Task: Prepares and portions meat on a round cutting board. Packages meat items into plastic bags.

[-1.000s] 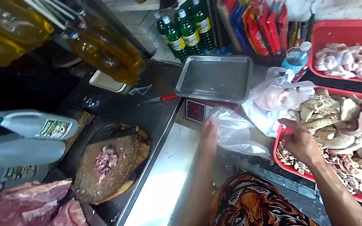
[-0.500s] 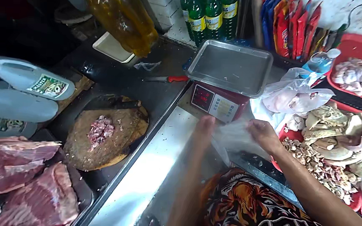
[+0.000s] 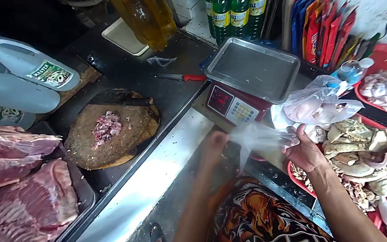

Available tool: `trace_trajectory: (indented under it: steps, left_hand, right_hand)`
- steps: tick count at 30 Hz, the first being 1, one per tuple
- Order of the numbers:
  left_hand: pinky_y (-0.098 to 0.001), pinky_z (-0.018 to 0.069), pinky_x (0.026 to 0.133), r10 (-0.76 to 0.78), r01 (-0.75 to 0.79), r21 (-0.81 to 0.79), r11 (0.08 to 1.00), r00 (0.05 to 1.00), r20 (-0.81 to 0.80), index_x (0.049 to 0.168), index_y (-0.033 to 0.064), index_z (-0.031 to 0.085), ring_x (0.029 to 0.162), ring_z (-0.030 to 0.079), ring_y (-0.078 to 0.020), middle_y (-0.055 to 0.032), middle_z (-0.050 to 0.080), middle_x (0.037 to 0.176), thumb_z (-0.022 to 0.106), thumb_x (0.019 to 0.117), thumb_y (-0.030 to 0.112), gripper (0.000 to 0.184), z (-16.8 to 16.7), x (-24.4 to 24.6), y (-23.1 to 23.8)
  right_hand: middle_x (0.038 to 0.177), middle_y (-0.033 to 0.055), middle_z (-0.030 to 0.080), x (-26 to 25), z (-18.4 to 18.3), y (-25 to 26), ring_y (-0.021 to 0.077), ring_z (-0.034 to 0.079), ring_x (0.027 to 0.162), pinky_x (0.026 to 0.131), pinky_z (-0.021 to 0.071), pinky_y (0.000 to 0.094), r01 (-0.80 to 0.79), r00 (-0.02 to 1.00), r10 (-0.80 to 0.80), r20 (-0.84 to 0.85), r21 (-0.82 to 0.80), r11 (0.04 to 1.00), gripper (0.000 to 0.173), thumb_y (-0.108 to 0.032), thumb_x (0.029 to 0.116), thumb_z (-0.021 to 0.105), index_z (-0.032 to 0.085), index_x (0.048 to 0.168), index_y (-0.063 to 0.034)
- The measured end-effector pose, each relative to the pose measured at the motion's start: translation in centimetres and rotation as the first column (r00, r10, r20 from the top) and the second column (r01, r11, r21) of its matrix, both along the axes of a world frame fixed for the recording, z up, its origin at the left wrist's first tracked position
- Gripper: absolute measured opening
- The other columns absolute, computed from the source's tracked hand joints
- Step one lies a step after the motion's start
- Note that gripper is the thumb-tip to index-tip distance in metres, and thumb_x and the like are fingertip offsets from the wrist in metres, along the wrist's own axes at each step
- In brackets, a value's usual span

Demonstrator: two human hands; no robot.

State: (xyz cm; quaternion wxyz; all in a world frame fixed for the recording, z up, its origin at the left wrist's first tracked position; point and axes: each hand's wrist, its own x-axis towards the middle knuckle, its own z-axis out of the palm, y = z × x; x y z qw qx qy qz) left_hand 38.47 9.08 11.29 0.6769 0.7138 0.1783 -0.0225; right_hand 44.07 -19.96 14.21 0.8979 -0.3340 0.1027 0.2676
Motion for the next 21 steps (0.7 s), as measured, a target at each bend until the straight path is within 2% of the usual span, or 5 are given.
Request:
trace_trajectory:
  steps: [4, 7, 11, 16, 21]
  left_hand:
    - [-0.0192, 0.0504, 0.057, 0.025, -0.073, -0.665, 0.743, 0.996, -0.082, 0.109, 0.0101, 0.058, 0.061, 0.058, -0.0043, -0.0005, 0.068, 0.089, 0.04, 0.1085, 0.012, 0.018, 0.4, -0.4, -1.0]
    - [-0.016, 0.0393, 0.046, -0.013, -0.066, -0.802, 0.593, 0.996, -0.092, 0.092, 0.0157, 0.056, 0.048, 0.044, -0.001, 0.0069, 0.053, 0.064, 0.032, 0.11, 0.022, 0.03, 2.1, -0.8, -0.3]
    - [-0.0252, 0.0466, 0.058, -0.328, 0.321, -0.149, 0.935, 0.945, -0.024, 0.126, 0.002, 0.056, 0.06, 0.051, -0.0096, -0.0041, 0.056, 0.077, 0.056, 0.1023, 0.017, 0.028, 4.1, -2.5, 4.4]
    - [-0.0569, 0.0538, 0.093, -0.249, 0.293, 0.524, 0.8, 0.956, -0.155, 0.117, -0.0013, 0.066, 0.103, 0.068, -0.0346, -0.0203, 0.07, 0.107, 0.069, 0.0963, 0.025, 0.034, 4.4, -0.3, 11.9]
    - [-0.0526, 0.0548, 0.09, -0.208, 0.114, 0.585, 0.803, 0.973, 0.096, 0.115, -0.0031, 0.067, 0.099, 0.069, -0.0319, -0.0203, 0.071, 0.103, 0.057, 0.1021, 0.011, 0.022, 7.0, 5.4, 25.6]
  right_hand:
    - [0.075, -0.0049, 0.065, -1.7, 0.7, 1.1, 0.0058, 0.064, 0.066, 0.065, 0.0588, 0.0256, -0.058, 0.984, 0.068, 0.166, -0.069, 0.996, 0.043, -0.061, 0.085, 0.073, 0.072, 0.097, -0.02]
    - [0.091, -0.0047, 0.068, -3.0, -0.1, 2.3, 0.0065, 0.067, 0.077, 0.068, 0.0606, 0.0258, -0.057, 0.865, 0.333, 0.376, -0.585, 0.809, 0.041, -0.033, 0.0826, 0.083, 0.06, 0.114, -0.0179]
    - [0.076, -0.0086, 0.063, -1.3, -4.2, 5.6, 0.0025, 0.061, 0.062, 0.059, 0.0571, 0.0242, 0.124, 0.967, 0.059, 0.247, -0.663, 0.738, 0.017, -0.003, 0.0962, 0.052, 0.054, 0.111, -0.0126]
    - [0.061, -0.0138, 0.054, -1.3, -1.4, 17.2, -0.0011, 0.048, 0.049, 0.049, 0.0456, 0.0186, 0.048, 0.971, 0.088, 0.22, -0.546, 0.836, 0.047, -0.039, 0.1119, 0.02, 0.059, 0.09, -0.0216]
    - [0.089, 0.0007, 0.071, -1.4, 1.7, 31.9, 0.0038, 0.064, 0.072, 0.067, 0.0562, 0.0257, 0.323, 0.467, 0.547, 0.695, -0.71, 0.626, 0.041, -0.026, 0.1066, 0.039, 0.07, 0.105, 0.0014]
